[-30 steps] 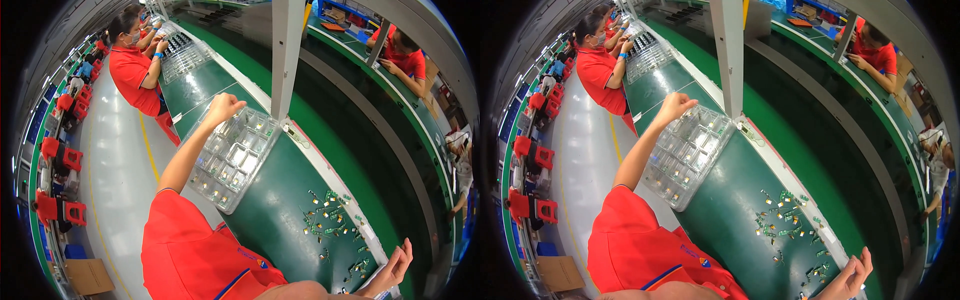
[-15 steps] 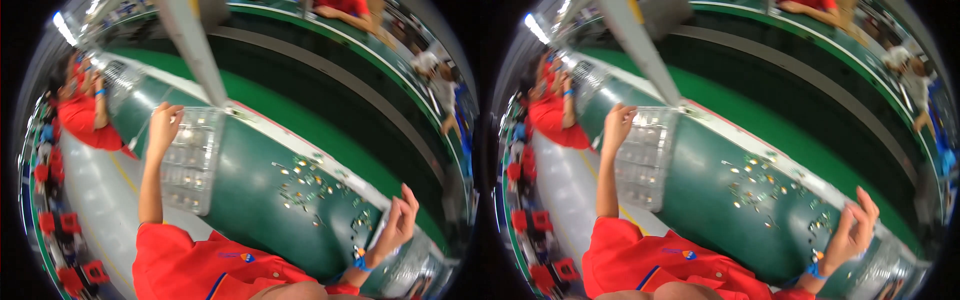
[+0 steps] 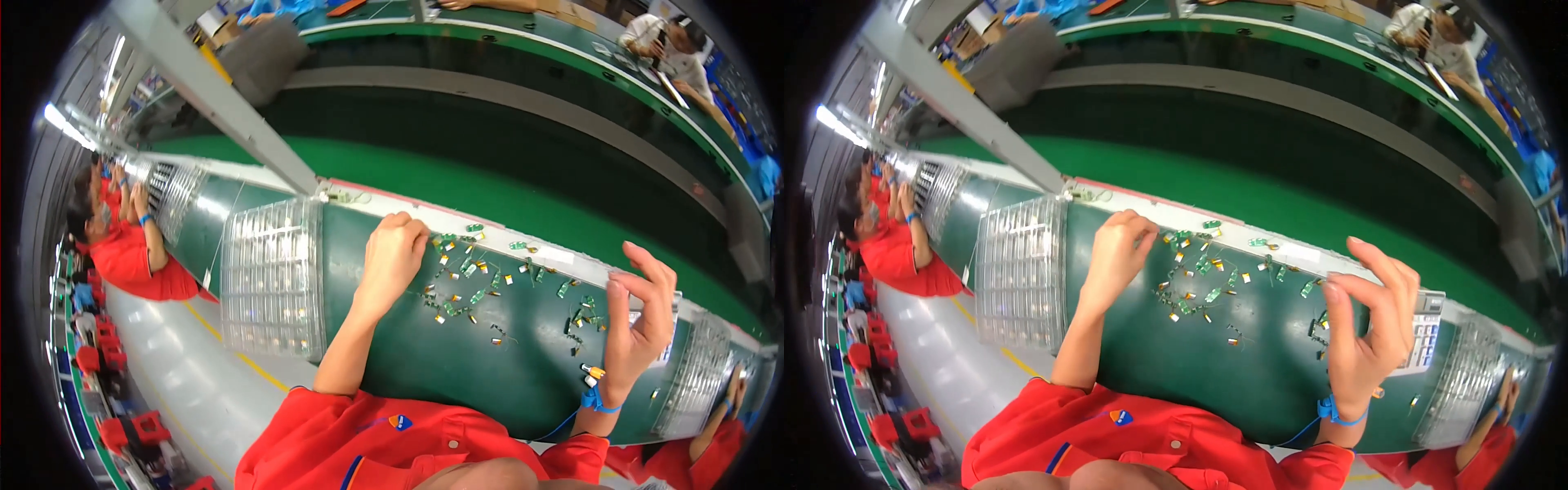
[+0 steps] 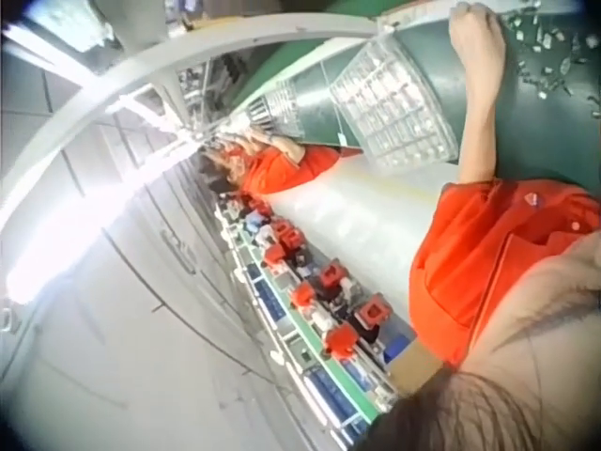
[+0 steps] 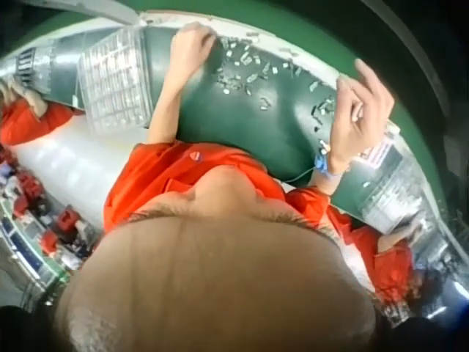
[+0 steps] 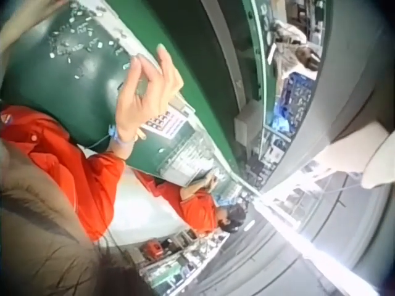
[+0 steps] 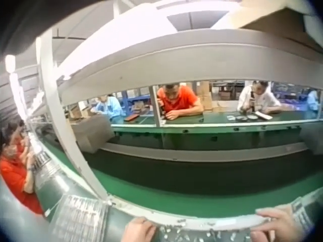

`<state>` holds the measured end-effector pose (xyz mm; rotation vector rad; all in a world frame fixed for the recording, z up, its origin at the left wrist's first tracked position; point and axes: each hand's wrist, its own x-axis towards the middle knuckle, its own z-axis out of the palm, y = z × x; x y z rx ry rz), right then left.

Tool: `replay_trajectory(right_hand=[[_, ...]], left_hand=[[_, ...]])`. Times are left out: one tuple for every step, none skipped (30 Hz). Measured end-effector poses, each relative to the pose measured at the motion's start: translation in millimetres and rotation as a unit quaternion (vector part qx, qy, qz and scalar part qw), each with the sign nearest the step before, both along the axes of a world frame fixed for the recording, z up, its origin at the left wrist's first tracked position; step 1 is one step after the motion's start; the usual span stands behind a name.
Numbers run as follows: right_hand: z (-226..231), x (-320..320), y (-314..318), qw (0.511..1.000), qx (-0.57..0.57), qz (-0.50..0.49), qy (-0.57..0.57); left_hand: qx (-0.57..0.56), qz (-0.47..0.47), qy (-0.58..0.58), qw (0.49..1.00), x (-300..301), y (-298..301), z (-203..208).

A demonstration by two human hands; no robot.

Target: The person assembles small electronic components by hand, then organizes them into a plastic tray.

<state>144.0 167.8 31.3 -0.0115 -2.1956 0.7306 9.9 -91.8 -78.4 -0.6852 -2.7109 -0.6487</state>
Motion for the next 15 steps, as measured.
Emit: replay_trajectory(right_hand=[[1.0,-0.1,1.3,1.0,0.005,0.021,-0.019],[1.7,-1.3,1.1,0.998,0.011,0.04,-0.037],[-2.2,-5.6,3.1,0.998,0.017,0.046,-0.035],[-4.3,-10.0,1.4,0.997,-0.007,0.059,-0.049],[-11.4,-16.2,-1.5,0.996,-0.021,0.079,-0.034],[-12.5,-22.8,-5.6,0.994,-0.035,0.091,-0.043],[-15.7,-28.8,-10.0,0.995,-0.035,0.088,-0.041],[-16.0,-35.6,-12.5,0.996,-0.017,0.074,-0.036],[-15.6,-41.5,-17.9,0.998,-0.003,0.065,-0.028],[-17.0,-46.5,-20.6,0.998,0.011,0.057,-0.022],[-23.0,-50.5,-21.2,0.999,0.011,0.046,-0.021],[-30.3,-54.8,-20.3,0.998,0.009,0.055,-0.012],[-35.4,-58.6,-20.0,0.998,0.007,0.066,-0.005],[-37.6,-61.7,-20.3,0.998,0.009,0.061,-0.01],[-39.0,-62.8,-19.9,0.998,0.005,0.059,0.008]], left_hand=[[0.095,-0.031,-0.022,0.995,-4.6,12.6,22.5],[0.19,-0.063,-0.048,0.979,-7.4,24.1,45.1],[0.225,-0.095,-0.076,0.967,-11.4,43.0,58.4],[0.261,-0.122,-0.111,0.951,-14.3,55.6,72.2],[0.266,-0.147,-0.144,0.942,-14.4,65.6,84.5],[0.269,-0.171,-0.172,0.932,-16.1,74.0,95.1],[0.275,-0.21,-0.174,0.922,-20.5,81.3,92.8],[0.277,-0.236,-0.196,0.911,-23.9,89.0,91.4],[0.284,-0.253,-0.209,0.901,-25.9,91.5,89.6],[0.291,-0.267,-0.223,0.891,-28.2,93.6,85.8],[0.304,-0.278,-0.234,0.881,-30.2,94.5,79.9],[0.331,-0.289,-0.236,0.866,-31.4,97.4,75.3],[0.347,-0.278,-0.269,0.854,-30.9,99.1,72.1],[0.363,-0.265,-0.303,0.84,-31.1,100.1,71.4],[0.367,-0.26,-0.309,0.838,-31.0,100.5,71.8]])
